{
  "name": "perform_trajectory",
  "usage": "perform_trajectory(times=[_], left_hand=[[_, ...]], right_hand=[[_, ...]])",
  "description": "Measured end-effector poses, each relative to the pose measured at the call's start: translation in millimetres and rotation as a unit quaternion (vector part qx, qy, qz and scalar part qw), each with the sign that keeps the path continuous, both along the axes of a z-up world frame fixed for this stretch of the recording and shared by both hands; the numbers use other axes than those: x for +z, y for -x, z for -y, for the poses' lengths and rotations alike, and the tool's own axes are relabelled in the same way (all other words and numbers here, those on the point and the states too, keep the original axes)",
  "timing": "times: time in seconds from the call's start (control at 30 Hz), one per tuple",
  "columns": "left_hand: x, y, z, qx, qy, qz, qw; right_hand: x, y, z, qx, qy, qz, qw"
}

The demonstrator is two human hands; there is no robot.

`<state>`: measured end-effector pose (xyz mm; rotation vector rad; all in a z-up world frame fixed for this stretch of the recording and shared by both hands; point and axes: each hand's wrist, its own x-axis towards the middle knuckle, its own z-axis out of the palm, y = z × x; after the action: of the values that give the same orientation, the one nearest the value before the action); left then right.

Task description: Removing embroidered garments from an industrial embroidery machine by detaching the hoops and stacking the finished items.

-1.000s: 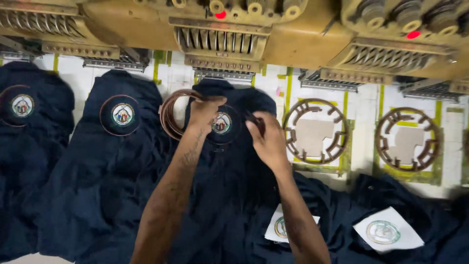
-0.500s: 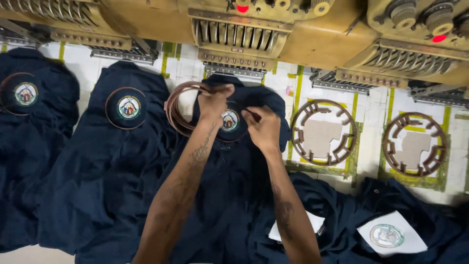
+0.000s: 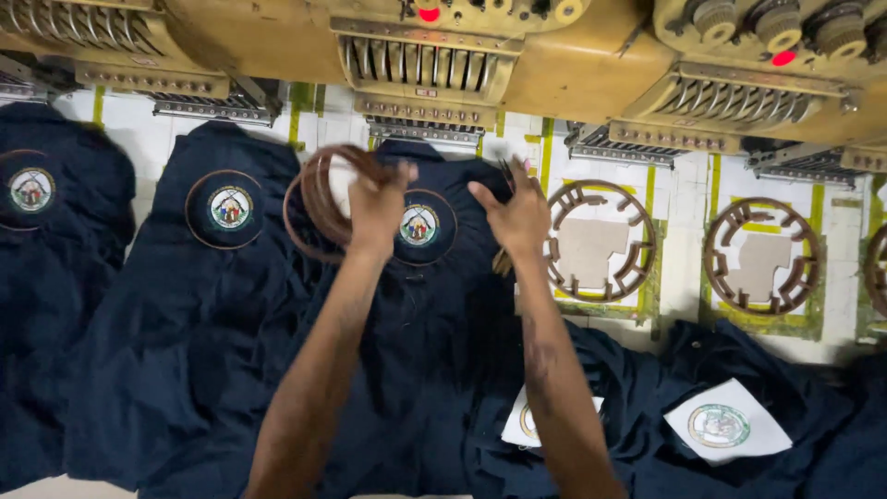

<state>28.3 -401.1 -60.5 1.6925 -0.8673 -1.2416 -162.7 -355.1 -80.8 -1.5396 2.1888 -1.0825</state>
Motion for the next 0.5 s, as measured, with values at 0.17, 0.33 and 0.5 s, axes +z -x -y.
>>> perform_trajectory(times=[0.17,0.33,0.5], left_hand=[[1.3,-8.2,-52.2,-0.165,-0.056,0.167,0.97],[42.2,9.1,-16.7,-0.133,-0.177,0.082,0.972],[-50.4,1.1,-14.8,-0.136,-0.129,0.107,0.976]], right_hand=[[-39.0,2.5,-6.1,0.056,-0.224,0.213,0.949],[-25.7,-26.9,-50.4,0.171,-0.188,0.343,0.904],[39.9,-7.2,-26.7,0.232,-0.205,0.284,0.907]])
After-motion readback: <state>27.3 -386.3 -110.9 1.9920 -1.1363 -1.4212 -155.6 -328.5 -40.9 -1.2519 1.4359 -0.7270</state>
